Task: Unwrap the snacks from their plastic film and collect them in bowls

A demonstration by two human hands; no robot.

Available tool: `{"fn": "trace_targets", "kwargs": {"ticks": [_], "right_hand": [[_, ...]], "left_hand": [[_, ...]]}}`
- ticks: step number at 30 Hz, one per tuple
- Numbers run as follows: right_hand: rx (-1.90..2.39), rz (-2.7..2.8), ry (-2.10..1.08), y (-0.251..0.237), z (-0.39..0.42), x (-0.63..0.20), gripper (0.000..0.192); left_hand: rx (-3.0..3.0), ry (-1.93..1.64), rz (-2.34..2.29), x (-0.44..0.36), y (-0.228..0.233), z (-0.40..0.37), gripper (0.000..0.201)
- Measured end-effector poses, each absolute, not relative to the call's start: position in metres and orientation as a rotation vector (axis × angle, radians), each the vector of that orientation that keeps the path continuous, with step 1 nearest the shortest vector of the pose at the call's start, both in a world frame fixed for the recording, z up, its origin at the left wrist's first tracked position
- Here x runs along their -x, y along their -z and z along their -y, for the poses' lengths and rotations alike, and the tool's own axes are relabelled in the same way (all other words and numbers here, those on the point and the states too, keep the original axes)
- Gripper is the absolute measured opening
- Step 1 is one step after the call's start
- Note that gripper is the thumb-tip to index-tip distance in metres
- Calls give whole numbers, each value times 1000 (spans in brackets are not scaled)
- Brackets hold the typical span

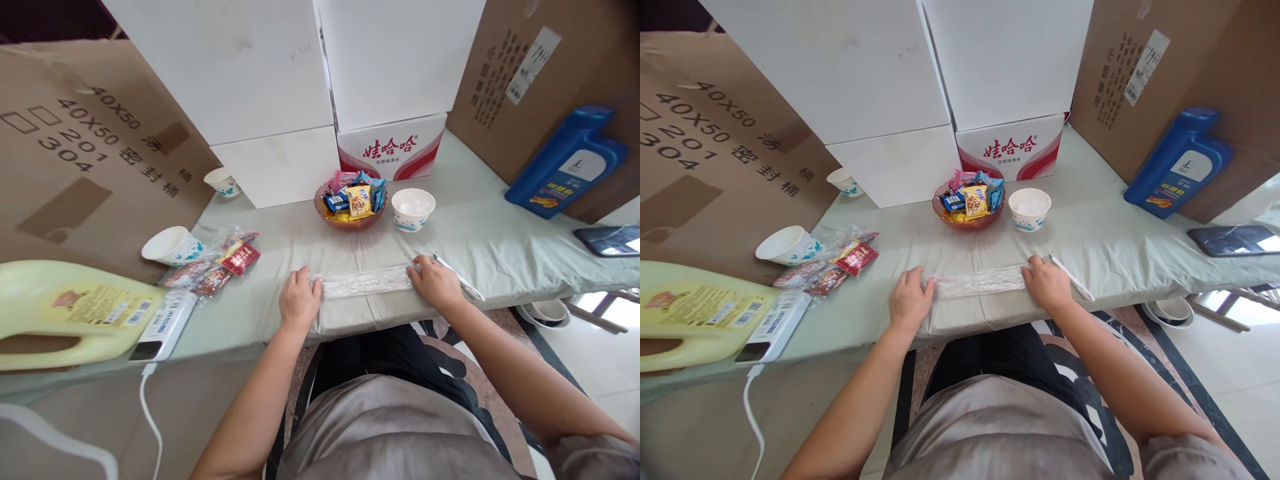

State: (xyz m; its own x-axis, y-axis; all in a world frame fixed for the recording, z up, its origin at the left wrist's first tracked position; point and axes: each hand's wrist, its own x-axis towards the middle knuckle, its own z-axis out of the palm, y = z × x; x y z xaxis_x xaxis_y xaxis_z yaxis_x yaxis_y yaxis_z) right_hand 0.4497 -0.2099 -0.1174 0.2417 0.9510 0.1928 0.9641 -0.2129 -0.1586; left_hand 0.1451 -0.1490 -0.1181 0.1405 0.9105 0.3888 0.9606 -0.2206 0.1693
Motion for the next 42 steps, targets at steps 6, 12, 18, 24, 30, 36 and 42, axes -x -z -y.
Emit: {"fn": "trace_targets", "kwargs": {"ticks": [6, 12, 18, 24, 30, 36, 42], "right_hand": [[1616, 2159, 185, 112, 219, -425, 49], [1640, 2457, 42, 141, 222, -414, 85], [1739, 2310, 211, 150, 260, -454, 83], [1619, 2113, 256, 149, 302, -458, 26], [1316, 2099, 240, 123, 316, -442, 21], [1005, 2360, -272, 83, 313, -423, 27], [1046, 2301, -651, 62, 243, -408, 29]], "left_hand": [[2731, 709, 1253, -173, 114, 170, 43], [2896, 290, 1314, -178, 145, 175, 71], [2833, 256, 1421, -153, 144, 174, 66], [2657, 578, 1519, -173, 134, 188, 43], [2711, 615, 1511, -205, 132, 197, 45], [2943, 554, 1272, -198, 133, 195, 51], [3015, 854, 1112, -189, 138, 194, 22]]}}
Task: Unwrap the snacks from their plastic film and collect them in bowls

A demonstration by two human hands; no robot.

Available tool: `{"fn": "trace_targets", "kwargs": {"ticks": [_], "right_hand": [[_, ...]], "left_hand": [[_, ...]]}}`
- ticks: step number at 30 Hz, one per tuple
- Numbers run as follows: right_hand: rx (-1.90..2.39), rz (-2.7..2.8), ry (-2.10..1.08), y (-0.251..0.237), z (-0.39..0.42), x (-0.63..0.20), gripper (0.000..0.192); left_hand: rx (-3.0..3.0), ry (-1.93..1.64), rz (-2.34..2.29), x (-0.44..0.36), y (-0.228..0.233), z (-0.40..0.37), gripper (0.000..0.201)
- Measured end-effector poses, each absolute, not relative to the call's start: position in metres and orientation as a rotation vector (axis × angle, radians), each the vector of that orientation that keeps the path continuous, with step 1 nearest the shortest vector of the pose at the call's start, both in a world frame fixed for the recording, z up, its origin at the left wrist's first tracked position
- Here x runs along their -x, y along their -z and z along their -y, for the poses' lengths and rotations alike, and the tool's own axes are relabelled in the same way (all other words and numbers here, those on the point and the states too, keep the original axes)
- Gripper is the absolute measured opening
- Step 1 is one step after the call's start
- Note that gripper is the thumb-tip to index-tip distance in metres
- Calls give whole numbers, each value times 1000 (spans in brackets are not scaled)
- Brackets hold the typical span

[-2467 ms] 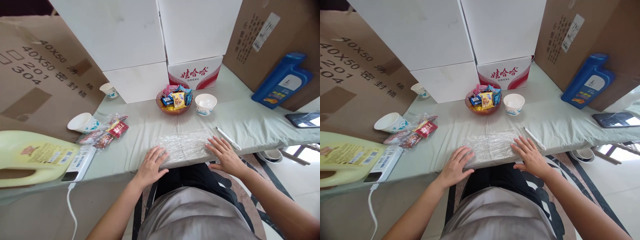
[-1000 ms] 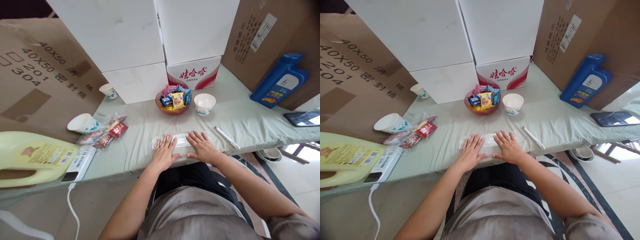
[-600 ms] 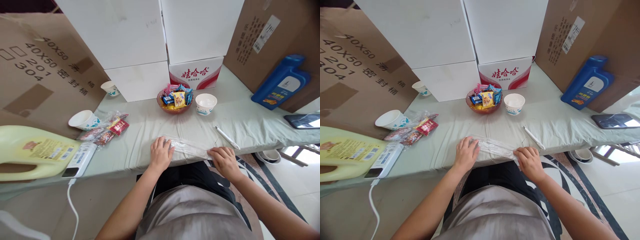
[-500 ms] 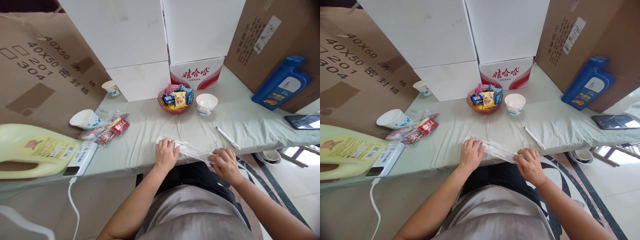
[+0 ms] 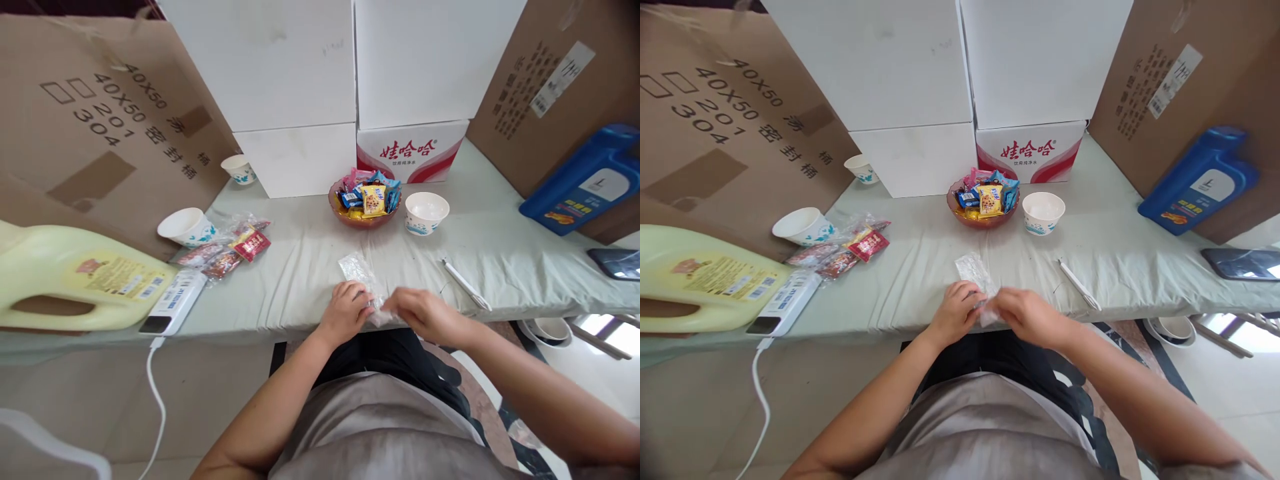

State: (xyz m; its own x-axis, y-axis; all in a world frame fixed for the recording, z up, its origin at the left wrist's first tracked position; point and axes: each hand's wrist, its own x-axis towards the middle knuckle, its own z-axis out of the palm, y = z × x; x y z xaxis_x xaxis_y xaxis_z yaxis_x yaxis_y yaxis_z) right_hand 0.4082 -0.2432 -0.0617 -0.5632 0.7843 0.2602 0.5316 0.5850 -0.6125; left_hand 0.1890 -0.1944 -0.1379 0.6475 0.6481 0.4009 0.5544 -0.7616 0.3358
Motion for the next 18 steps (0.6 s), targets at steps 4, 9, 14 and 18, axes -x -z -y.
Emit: {"fn": "trace_targets", "kwargs": {"ticks": [4, 9, 14, 18], "right_hand": [[1265, 2233, -601, 71, 166, -385, 26], [1592, 2283, -495, 96, 110, -354, 18], [1704, 2235, -373, 118, 113, -344, 23], [1726, 2235, -302, 123, 119, -341, 27]], "left_hand": [[-2665, -752, -935, -188, 141, 191, 26], [-2642, -722, -973, -190, 141, 190, 33], [-2546, -939, -962, -189, 145, 194, 33], [-2301, -1283, -1141, -185, 138, 187, 28]]}}
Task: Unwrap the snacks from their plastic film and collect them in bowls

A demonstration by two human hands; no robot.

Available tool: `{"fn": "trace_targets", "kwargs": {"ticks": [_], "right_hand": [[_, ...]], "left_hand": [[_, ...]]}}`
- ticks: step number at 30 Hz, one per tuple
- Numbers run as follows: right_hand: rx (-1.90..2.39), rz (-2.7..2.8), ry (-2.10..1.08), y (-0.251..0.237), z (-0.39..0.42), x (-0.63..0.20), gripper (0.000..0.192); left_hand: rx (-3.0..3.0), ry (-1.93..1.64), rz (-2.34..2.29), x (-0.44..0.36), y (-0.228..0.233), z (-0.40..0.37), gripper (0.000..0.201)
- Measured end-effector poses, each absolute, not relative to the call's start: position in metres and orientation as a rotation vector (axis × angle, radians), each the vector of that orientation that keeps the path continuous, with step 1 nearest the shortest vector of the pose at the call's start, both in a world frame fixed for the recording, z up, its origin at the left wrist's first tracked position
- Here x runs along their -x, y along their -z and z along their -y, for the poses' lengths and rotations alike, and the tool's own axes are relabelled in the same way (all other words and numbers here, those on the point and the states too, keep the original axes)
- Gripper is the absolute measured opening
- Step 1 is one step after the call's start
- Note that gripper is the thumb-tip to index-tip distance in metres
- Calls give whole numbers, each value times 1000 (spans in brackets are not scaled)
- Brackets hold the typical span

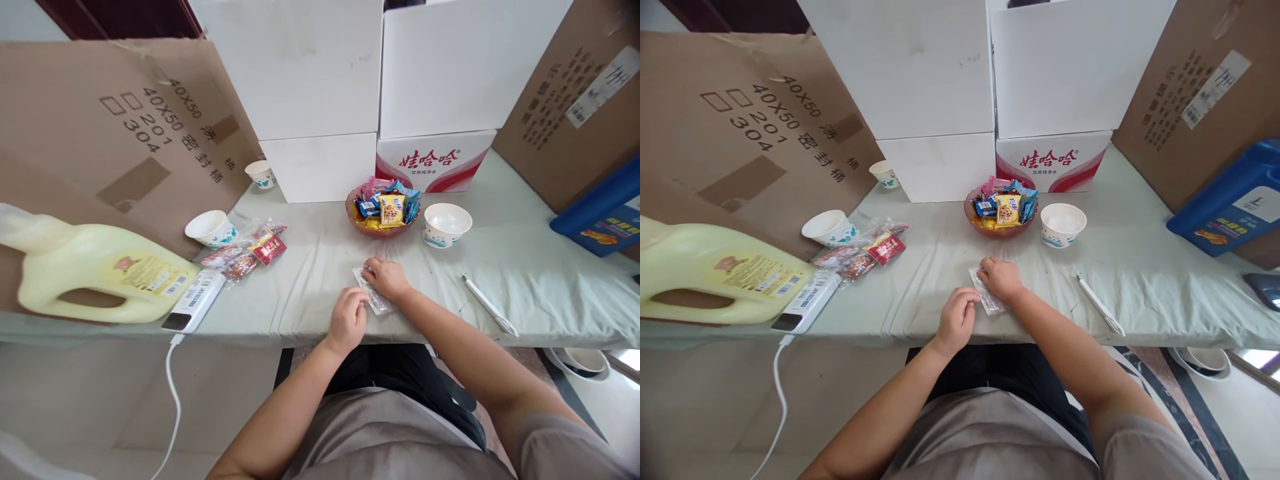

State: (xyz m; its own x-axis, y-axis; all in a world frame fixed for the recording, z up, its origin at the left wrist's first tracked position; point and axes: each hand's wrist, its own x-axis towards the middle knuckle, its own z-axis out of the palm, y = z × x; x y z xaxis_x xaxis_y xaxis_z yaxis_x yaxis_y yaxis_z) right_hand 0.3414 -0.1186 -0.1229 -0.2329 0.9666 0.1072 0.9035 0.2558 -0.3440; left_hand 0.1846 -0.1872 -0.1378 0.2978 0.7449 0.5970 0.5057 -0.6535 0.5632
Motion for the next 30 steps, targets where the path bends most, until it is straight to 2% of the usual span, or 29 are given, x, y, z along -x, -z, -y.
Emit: {"fn": "trace_targets", "kwargs": {"ticks": [2, 7, 11, 13, 15, 18, 20, 21, 24, 30], "right_hand": [[1729, 2251, -281, 123, 120, -339, 28], [1784, 2234, -224, 124, 119, -343, 30], [1998, 1897, -38, 119, 112, -365, 30], [1936, 1835, 70, 115, 116, -375, 30], [1673, 2030, 118, 114, 131, -378, 33], [1221, 2454, 118, 125, 177, -373, 50], [1166, 2587, 130, 137, 213, -370, 70], [1207, 2598, 136, 142, 230, -369, 73], [1313, 2560, 133, 150, 265, -373, 64], [1338, 2362, 118, 142, 267, -382, 46]], "left_hand": [[-2309, -1283, -1172, -184, 132, 176, 21], [-2504, -889, -1350, -188, 129, 148, 10], [-2526, -789, -1421, -190, 134, 145, 7], [-2517, -785, -1417, -189, 135, 147, 4], [-2515, -787, -1406, -188, 135, 147, 6], [-2533, -771, -1379, -187, 135, 146, 26], [-2545, -741, -1360, -187, 135, 146, 32], [-2547, -734, -1352, -187, 135, 146, 31], [-2556, -739, -1293, -186, 134, 147, 24], [-2619, -662, -1050, -184, 129, 153, 29]]}}
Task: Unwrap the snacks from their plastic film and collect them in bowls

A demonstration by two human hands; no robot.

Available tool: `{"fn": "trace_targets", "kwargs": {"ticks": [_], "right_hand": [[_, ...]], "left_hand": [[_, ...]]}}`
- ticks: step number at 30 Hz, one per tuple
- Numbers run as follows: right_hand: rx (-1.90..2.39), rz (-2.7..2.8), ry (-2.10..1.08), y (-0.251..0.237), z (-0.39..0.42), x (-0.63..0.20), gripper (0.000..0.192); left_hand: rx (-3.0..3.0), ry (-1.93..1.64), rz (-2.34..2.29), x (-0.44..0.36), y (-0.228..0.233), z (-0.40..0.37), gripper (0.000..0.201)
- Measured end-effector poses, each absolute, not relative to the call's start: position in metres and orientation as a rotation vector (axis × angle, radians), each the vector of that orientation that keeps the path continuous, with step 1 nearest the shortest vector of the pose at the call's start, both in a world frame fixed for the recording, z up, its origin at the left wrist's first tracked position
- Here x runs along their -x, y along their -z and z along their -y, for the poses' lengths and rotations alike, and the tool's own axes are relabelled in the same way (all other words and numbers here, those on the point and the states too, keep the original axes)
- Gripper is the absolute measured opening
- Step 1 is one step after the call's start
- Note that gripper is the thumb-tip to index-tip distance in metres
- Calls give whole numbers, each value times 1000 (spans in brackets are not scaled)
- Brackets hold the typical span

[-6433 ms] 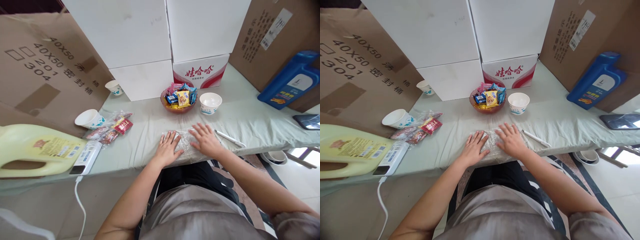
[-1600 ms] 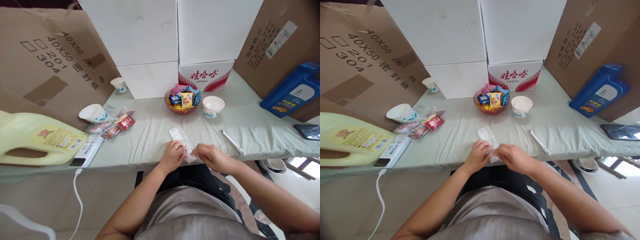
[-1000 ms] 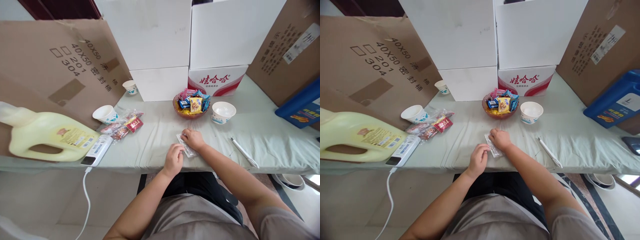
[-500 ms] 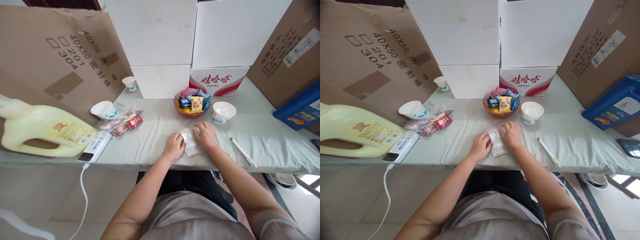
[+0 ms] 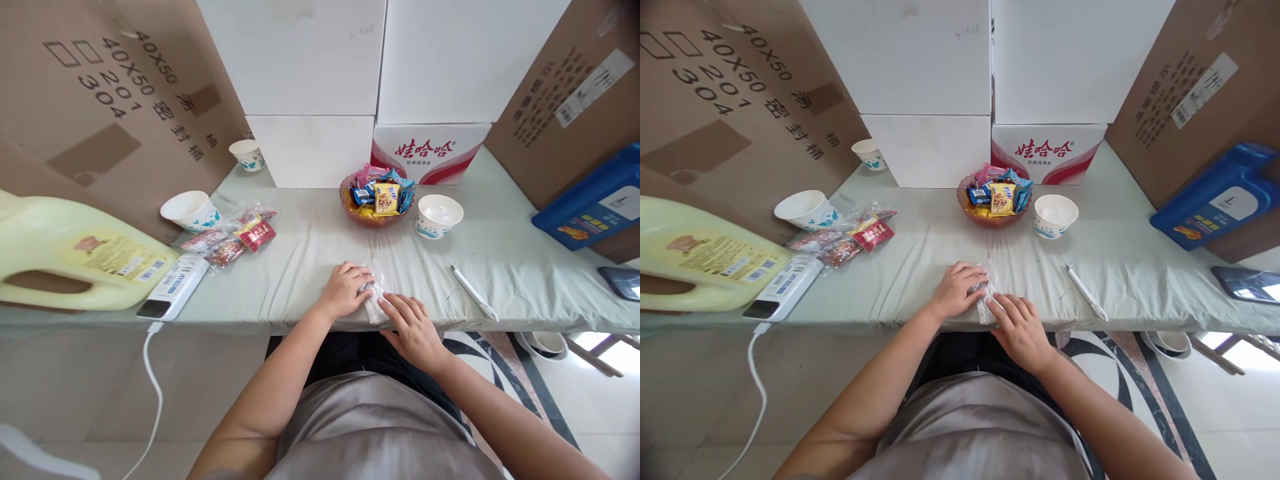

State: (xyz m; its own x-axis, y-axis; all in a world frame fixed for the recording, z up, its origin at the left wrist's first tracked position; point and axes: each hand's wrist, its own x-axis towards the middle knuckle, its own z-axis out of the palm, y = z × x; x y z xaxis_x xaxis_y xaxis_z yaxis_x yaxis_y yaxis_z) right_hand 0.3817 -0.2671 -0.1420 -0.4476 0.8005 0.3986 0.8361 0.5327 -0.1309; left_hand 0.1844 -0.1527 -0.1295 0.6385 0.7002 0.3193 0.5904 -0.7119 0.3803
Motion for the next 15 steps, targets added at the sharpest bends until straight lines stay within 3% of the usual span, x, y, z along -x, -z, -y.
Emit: {"fn": "trace_targets", "kwargs": {"ticks": [4, 11, 15], "right_hand": [[1145, 2311, 86, 141, 260, -379, 24], [979, 2384, -128, 123, 241, -382, 26], [1181, 2387, -115, 114, 214, -380, 27]], "left_hand": [[-2630, -539, -997, -185, 124, 155, 34], [-2543, -571, -942, -181, 130, 148, 71], [-2478, -711, -939, -178, 139, 145, 73]]}}
